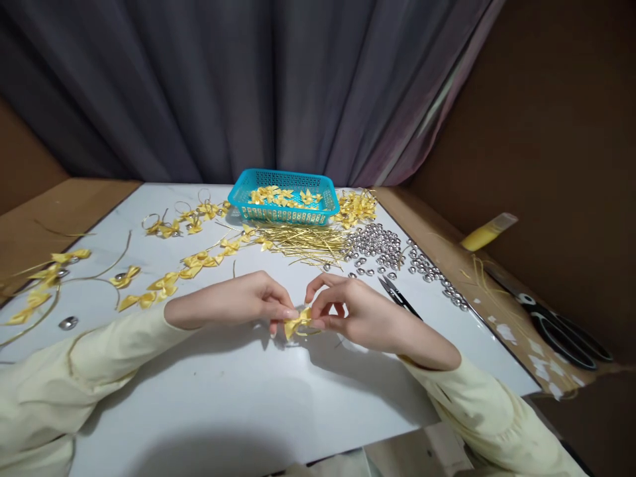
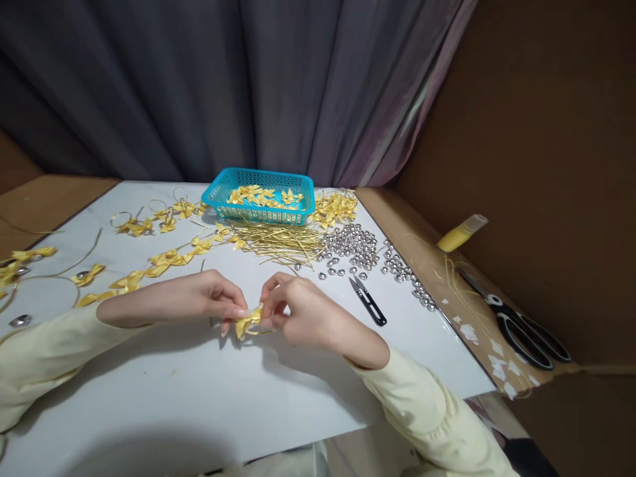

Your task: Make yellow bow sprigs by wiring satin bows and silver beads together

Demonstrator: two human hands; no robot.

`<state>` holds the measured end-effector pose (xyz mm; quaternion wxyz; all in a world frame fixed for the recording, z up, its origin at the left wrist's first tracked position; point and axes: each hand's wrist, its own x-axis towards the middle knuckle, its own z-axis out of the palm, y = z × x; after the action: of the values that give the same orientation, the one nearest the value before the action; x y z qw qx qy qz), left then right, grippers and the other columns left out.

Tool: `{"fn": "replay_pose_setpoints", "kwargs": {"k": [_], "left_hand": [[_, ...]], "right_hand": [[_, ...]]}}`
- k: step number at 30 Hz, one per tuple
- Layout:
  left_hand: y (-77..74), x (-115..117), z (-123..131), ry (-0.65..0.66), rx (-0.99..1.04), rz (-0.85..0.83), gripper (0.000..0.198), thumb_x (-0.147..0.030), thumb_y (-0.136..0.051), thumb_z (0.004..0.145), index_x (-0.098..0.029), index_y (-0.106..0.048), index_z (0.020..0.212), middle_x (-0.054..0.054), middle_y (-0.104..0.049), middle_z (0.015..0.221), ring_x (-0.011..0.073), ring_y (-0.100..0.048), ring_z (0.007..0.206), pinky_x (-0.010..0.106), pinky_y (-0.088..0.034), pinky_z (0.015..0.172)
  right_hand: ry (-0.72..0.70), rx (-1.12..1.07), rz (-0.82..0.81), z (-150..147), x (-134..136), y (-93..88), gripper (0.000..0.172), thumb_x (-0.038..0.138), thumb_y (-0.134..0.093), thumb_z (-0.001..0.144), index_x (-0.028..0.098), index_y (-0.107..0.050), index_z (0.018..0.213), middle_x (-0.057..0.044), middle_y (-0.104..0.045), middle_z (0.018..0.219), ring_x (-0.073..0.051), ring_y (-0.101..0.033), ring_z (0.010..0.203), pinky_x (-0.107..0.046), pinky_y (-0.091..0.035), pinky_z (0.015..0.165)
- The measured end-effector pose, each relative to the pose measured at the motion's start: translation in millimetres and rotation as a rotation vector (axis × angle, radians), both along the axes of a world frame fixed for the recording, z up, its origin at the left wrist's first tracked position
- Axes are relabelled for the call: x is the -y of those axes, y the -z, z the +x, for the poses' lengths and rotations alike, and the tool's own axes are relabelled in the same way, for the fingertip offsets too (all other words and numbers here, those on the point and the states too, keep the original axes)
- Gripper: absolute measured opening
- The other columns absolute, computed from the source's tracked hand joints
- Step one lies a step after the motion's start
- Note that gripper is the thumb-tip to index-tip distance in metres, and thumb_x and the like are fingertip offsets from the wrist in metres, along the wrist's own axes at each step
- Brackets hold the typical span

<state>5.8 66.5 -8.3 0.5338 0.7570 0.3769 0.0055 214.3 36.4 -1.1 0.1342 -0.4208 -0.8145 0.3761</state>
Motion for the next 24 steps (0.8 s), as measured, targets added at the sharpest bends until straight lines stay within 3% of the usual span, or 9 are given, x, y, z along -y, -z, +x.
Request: {"fn": "replay_pose_setpoints", "kwargs": {"k": [5, 8, 11, 14, 18, 24], "left_hand": [[24.1, -14, -11, -0.021, -0.028, -0.086, 0.032, -0.040, -0.053, 0.084, -0.013, -0.067, 0.073, 0.004, -0.068, 0.069, 0.0123, -0.054, 0.060, 0.021, -0.042, 0.059], [31.5, -15, -15, -0.016, -0.094, -0.045, 0.034, -0.043, -0.052, 0.084, -0.014, -0.065, 0.073, 0.003, -0.066, 0.066, 0.0116, -0.051, 0.058, 0.020, -0.039, 0.055], [22.5, -9, -17, -0.032, -0.186, 0.109, 0.037, -0.048, -0.052, 0.083, -0.015, -0.066, 0.075, 0.002, -0.065, 0.067, 0.0119, -0.051, 0.058, 0.020, -0.036, 0.054], [0.6, 2, -14, -0.090, -0.168, 0.336, 0.036, -0.048, -0.050, 0.086, -0.017, -0.067, 0.087, 0.002, -0.065, 0.077, 0.0139, -0.055, 0.067, 0.021, -0.036, 0.057], [-18.9, 19, -5, -0.009, 0.014, 0.229, 0.024, -0.041, -0.057, 0.085, -0.023, -0.066, 0.098, 0.000, -0.066, 0.100, 0.0150, -0.058, 0.089, 0.020, -0.041, 0.074], [-10.8, 27, 5, -0.068, 0.043, 0.014, 0.022, -0.035, -0.055, 0.085, -0.016, -0.067, 0.082, 0.000, -0.069, 0.078, 0.0135, -0.060, 0.074, 0.020, -0.042, 0.067]], "right_hand": [[0.005, -0.110, -0.095, 5, -9, 1.8, 0.010, 0.005, -0.065, 0.071, 0.013, -0.066, 0.066, -0.004, -0.060, 0.091, -0.008, -0.053, 0.065, -0.021, -0.043, 0.061], [0.003, -0.203, -0.232, 8, -14, 4.4, 0.009, 0.008, -0.065, 0.070, 0.013, -0.065, 0.063, -0.003, -0.061, 0.082, -0.009, -0.055, 0.067, -0.022, -0.045, 0.063], [-0.022, -0.277, -0.438, 10, -17, 7.5, 0.005, 0.014, -0.065, 0.071, 0.013, -0.064, 0.065, -0.002, -0.063, 0.076, -0.009, -0.056, 0.063, -0.023, -0.047, 0.063], [-0.016, -0.324, -0.564, 10, -18, 8.2, 0.008, 0.020, -0.069, 0.069, 0.013, -0.065, 0.068, -0.002, -0.064, 0.073, -0.010, -0.057, 0.061, -0.023, -0.048, 0.064], [-0.034, -0.328, -0.605, 8, -15, 5.1, 0.010, 0.022, -0.070, 0.070, 0.013, -0.066, 0.070, -0.001, -0.064, 0.068, -0.010, -0.059, 0.060, -0.023, -0.048, 0.064], [-0.081, -0.327, -0.655, 5, -13, 5.0, 0.006, 0.019, -0.065, 0.072, 0.013, -0.065, 0.074, -0.001, -0.065, 0.074, -0.011, -0.061, 0.063, -0.025, -0.048, 0.067]]}}
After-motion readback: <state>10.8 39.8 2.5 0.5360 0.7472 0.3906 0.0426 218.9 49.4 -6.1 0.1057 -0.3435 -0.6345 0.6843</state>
